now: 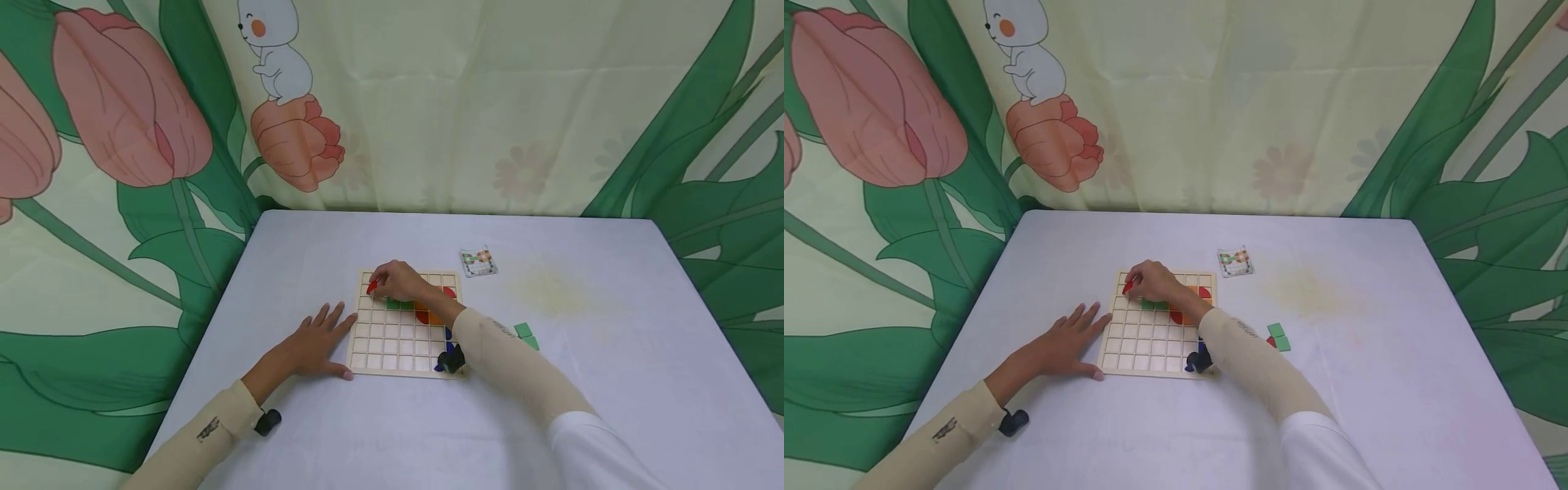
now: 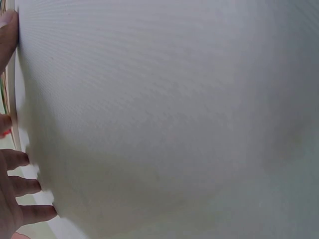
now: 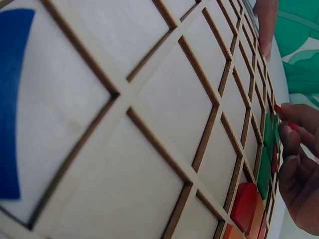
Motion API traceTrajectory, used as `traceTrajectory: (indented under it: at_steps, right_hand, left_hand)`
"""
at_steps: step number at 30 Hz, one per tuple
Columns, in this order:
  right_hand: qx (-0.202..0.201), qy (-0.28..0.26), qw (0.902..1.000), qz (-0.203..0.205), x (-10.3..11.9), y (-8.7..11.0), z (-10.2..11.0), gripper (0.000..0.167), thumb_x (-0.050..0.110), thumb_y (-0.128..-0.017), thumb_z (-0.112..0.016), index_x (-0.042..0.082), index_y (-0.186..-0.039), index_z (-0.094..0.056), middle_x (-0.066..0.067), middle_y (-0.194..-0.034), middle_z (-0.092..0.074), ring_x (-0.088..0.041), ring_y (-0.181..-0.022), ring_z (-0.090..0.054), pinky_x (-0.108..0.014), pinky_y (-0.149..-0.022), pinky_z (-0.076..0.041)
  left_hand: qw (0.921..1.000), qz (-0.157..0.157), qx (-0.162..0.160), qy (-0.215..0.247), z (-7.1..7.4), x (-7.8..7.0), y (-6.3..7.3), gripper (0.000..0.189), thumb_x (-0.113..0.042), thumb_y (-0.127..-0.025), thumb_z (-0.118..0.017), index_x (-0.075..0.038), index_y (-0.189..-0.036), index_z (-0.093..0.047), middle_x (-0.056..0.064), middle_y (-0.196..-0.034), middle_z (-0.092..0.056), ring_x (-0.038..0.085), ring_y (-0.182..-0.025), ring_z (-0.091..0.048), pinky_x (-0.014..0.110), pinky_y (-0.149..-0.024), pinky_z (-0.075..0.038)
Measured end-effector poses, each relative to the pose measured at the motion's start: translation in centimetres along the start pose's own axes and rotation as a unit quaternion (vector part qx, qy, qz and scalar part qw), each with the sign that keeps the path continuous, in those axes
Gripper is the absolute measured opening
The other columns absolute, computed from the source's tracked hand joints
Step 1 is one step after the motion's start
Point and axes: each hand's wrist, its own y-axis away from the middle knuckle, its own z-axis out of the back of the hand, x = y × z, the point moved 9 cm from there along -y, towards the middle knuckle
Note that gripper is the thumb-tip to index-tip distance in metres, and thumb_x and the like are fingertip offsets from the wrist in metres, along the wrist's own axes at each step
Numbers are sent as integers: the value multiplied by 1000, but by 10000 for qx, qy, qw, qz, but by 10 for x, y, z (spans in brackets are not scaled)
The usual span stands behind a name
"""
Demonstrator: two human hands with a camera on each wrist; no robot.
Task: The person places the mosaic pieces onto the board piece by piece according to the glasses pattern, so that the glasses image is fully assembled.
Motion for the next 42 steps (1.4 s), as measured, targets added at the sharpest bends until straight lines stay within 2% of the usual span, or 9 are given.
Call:
traceTrajectory:
  at_steps: [8,13,20,33,42]
  right_hand:
    - [-49,400,9991,-105,3,-2,0,28,19,-88,-78,10,-114,-74,1,-82,-69,-11,-70,-57,-22,-63,-45]
    - [-63,606,9979,-203,1,-1,2,24,22,-89,-77,12,-111,-76,3,-86,-70,-10,-74,-59,-23,-63,-44]
    - [-69,672,9976,-169,4,-1,3,19,22,-89,-77,12,-106,-77,1,-87,-71,-11,-76,-59,-23,-62,-44]
    - [-208,844,9950,-495,5,-3,2,20,28,-86,-81,16,-102,-78,3,-88,-72,-13,-80,-62,-26,-62,-45]
    - [-125,759,9958,-487,4,1,3,26,29,-85,-81,15,-107,-77,3,-89,-71,-14,-80,-61,-27,-65,-47]
  left_hand:
    - [10000,-17,51,54,2,-1,0,116,-78,-72,-69,-21,-162,-21,16,-169,-10,48,-153,-10,69,-115,-25]
    - [10000,-18,34,58,1,-2,-1,116,-78,-72,-69,-21,-161,-22,17,-169,-11,48,-153,-11,69,-115,-25]
    - [10000,-25,20,73,1,-1,-1,116,-78,-73,-69,-21,-162,-21,16,-169,-10,48,-153,-10,69,-115,-25]
    - [9999,-71,47,114,-1,1,-1,116,-78,-73,-68,-22,-162,-19,16,-169,-9,47,-153,-10,68,-115,-25]
    - [9999,-57,60,110,-2,2,-1,117,-80,-73,-67,-22,-162,-18,15,-169,-8,47,-154,-9,68,-115,-25]
